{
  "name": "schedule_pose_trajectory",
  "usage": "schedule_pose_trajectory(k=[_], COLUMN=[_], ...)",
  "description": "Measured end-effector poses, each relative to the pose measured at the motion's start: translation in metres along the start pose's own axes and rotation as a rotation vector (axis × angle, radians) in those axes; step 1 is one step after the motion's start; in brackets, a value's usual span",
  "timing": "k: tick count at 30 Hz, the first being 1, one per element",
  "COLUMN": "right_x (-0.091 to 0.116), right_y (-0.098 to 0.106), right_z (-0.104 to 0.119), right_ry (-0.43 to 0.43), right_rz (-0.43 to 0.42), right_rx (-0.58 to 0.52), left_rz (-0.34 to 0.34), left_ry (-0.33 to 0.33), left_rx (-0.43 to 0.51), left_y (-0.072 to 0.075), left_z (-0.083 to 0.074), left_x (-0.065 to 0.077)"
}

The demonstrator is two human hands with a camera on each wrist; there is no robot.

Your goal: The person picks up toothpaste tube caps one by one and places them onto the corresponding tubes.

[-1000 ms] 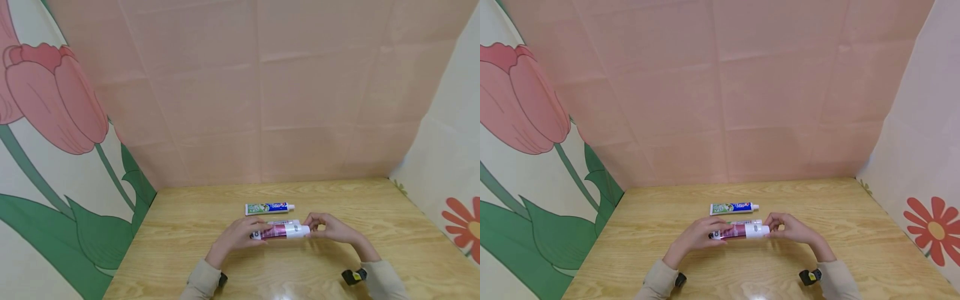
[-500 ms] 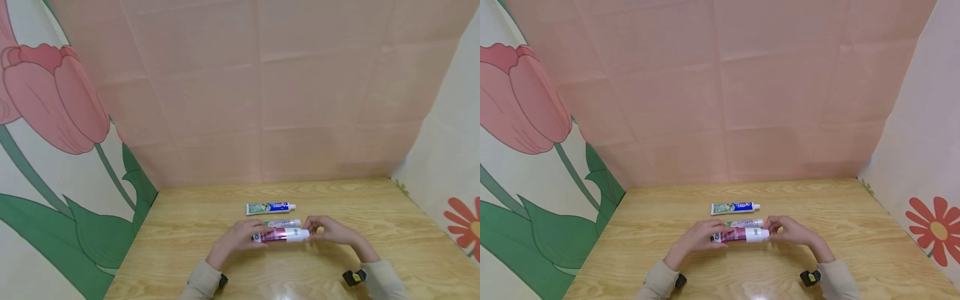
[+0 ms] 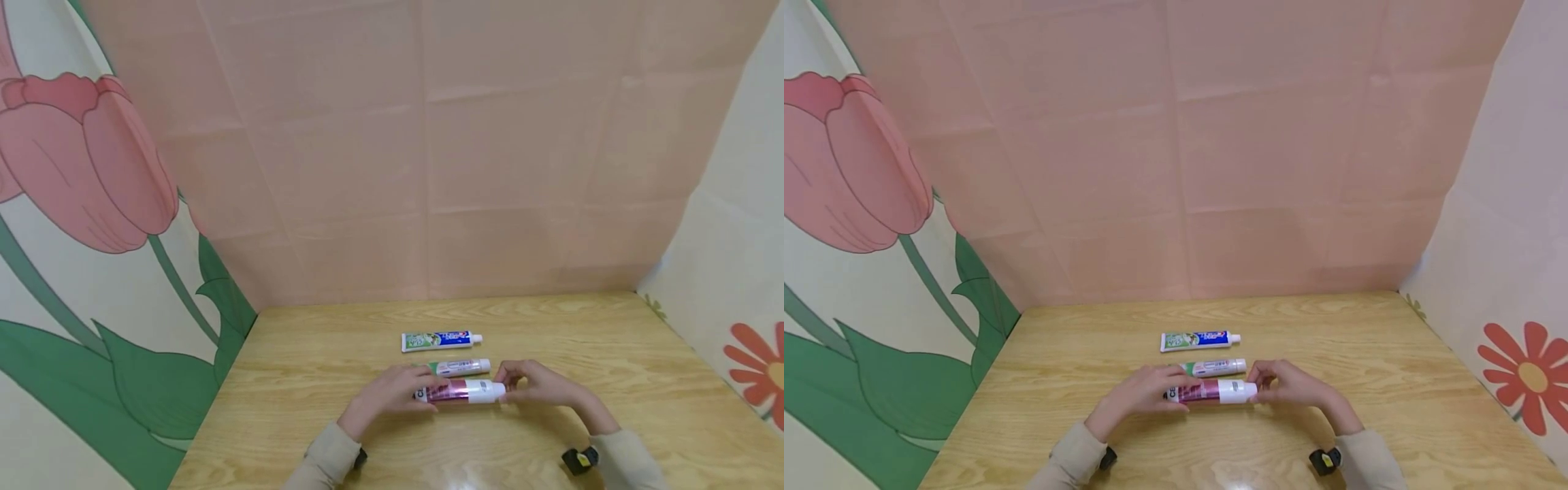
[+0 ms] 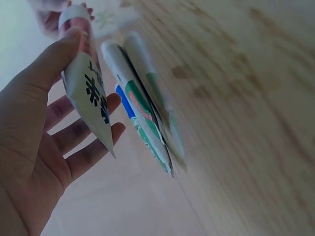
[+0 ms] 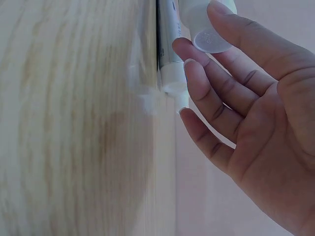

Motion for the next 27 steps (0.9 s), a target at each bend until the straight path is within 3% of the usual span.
schedule_pose_trajectory(k=[12, 27], right_x=[0.002, 0.002], right_y=[-0.007, -0.012], right_z=[-0.003, -0.009], right_ry=[-0.030, -0.056], right_rz=[0.019, 0.057], right_rx=[0.032, 0.020], left_rz=[0.132, 0.190], left_ry=[0.040, 0.074], left_rx=[0.010, 0.070], left_y=[-0.011, -0.017], left_z=[-0.002, -0.001], left_x=[-0.001, -0.001])
Point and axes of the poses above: each hand's wrist, its own x-axis away from the middle knuckle, its own y-axis out of the back of the hand, z = x × y, the point moved 6 cm from there along -x, towards the middle knuckle, and after that the axes turned 5 degrees about -y, right-handed, at the moved point
